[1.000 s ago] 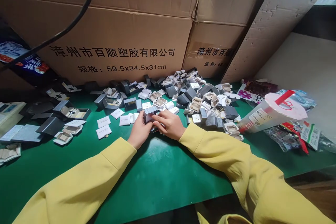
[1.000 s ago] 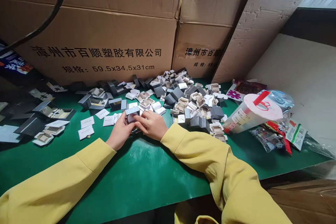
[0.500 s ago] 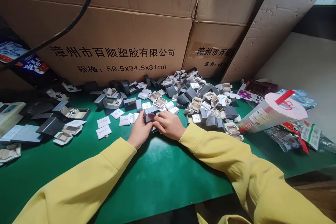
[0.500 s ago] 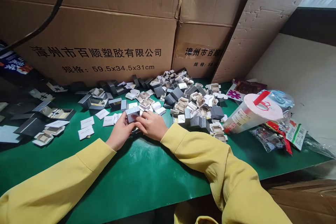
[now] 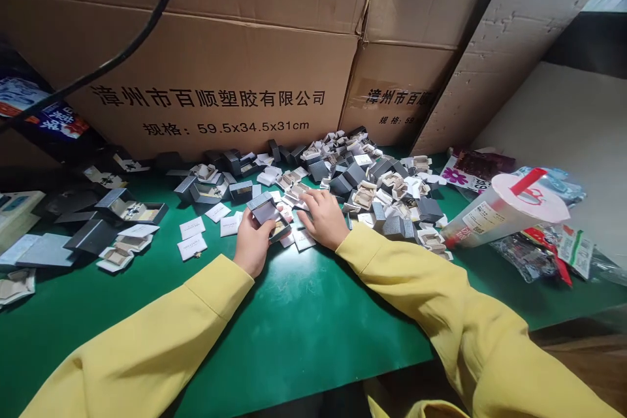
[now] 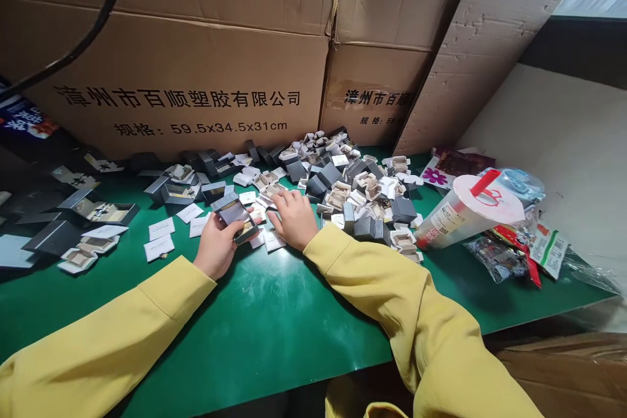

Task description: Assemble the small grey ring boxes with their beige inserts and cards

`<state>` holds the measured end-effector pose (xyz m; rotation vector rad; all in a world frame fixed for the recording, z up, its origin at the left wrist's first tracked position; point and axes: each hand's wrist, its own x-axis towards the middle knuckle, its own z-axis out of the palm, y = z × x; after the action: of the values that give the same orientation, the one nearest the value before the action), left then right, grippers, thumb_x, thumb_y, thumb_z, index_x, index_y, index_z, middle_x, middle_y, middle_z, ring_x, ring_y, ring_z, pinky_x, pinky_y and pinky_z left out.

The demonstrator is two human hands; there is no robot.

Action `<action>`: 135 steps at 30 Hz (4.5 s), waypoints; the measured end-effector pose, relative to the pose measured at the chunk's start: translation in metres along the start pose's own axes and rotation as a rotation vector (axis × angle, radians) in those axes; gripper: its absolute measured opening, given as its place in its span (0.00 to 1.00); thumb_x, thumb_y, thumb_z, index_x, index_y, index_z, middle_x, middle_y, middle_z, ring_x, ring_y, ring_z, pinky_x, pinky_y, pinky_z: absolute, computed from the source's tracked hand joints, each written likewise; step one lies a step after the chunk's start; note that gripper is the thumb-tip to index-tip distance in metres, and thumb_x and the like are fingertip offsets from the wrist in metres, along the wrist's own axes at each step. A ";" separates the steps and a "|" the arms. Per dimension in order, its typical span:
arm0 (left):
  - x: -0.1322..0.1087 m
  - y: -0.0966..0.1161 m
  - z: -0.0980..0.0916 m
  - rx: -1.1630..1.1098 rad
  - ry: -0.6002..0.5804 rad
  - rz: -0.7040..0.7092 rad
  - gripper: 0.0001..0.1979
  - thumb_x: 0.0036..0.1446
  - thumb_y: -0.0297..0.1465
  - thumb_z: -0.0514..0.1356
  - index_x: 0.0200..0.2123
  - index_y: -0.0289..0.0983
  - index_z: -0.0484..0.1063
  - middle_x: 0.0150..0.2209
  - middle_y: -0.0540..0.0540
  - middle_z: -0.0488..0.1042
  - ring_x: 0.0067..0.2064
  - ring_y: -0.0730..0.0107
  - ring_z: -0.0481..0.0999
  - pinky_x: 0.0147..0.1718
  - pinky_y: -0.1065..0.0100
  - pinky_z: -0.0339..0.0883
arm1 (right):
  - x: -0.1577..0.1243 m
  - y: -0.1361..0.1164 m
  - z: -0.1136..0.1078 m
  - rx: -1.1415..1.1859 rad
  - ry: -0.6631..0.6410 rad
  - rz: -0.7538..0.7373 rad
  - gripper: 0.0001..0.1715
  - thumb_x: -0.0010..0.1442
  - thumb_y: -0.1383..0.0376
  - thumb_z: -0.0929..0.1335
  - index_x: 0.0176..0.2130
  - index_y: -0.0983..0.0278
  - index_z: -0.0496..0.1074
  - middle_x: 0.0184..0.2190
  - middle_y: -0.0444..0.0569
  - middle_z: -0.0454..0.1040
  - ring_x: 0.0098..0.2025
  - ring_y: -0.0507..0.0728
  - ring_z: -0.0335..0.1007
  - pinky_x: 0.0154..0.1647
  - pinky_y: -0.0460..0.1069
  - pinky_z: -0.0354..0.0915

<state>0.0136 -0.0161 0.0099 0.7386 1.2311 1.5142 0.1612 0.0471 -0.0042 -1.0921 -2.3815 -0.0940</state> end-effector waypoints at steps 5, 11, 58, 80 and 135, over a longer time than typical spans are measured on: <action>0.001 -0.001 -0.001 -0.019 -0.005 -0.019 0.20 0.44 0.26 0.60 0.42 0.39 0.59 0.46 0.43 0.71 0.37 0.63 0.77 0.31 0.59 0.74 | 0.001 0.007 0.006 -0.096 -0.101 -0.036 0.18 0.61 0.59 0.61 0.49 0.61 0.65 0.50 0.54 0.66 0.50 0.63 0.53 0.43 0.55 0.53; 0.001 -0.001 0.000 -0.008 -0.023 -0.030 0.21 0.44 0.26 0.60 0.43 0.38 0.60 0.45 0.42 0.71 0.36 0.63 0.77 0.30 0.61 0.74 | 0.002 0.013 0.008 -0.056 -0.080 -0.035 0.14 0.62 0.61 0.60 0.45 0.61 0.69 0.43 0.53 0.70 0.44 0.61 0.56 0.38 0.53 0.52; 0.003 0.002 -0.002 -0.009 -0.069 -0.083 0.15 0.49 0.34 0.59 0.41 0.36 0.65 0.34 0.45 0.75 0.30 0.64 0.77 0.31 0.60 0.72 | 0.004 0.010 0.011 0.616 0.317 -0.122 0.10 0.59 0.68 0.61 0.39 0.62 0.70 0.36 0.50 0.73 0.39 0.53 0.70 0.40 0.48 0.68; 0.005 0.001 -0.004 0.113 -0.155 -0.047 0.23 0.42 0.25 0.60 0.45 0.36 0.62 0.45 0.41 0.73 0.44 0.60 0.75 0.41 0.60 0.69 | 0.005 0.010 0.018 0.874 0.228 0.158 0.27 0.50 0.69 0.63 0.51 0.63 0.60 0.42 0.49 0.68 0.31 0.48 0.66 0.33 0.44 0.66; 0.003 -0.007 -0.012 0.501 -0.321 0.170 0.10 0.51 0.37 0.58 0.34 0.38 0.63 0.32 0.48 0.69 0.34 0.66 0.70 0.33 0.66 0.67 | -0.006 0.001 0.005 0.208 0.314 -0.404 0.15 0.60 0.65 0.63 0.45 0.48 0.71 0.37 0.43 0.74 0.39 0.55 0.63 0.41 0.51 0.63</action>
<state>0.0042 -0.0170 -0.0008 1.3885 1.3337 1.1601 0.1632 0.0449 -0.0114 -0.4528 -2.2293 -0.1430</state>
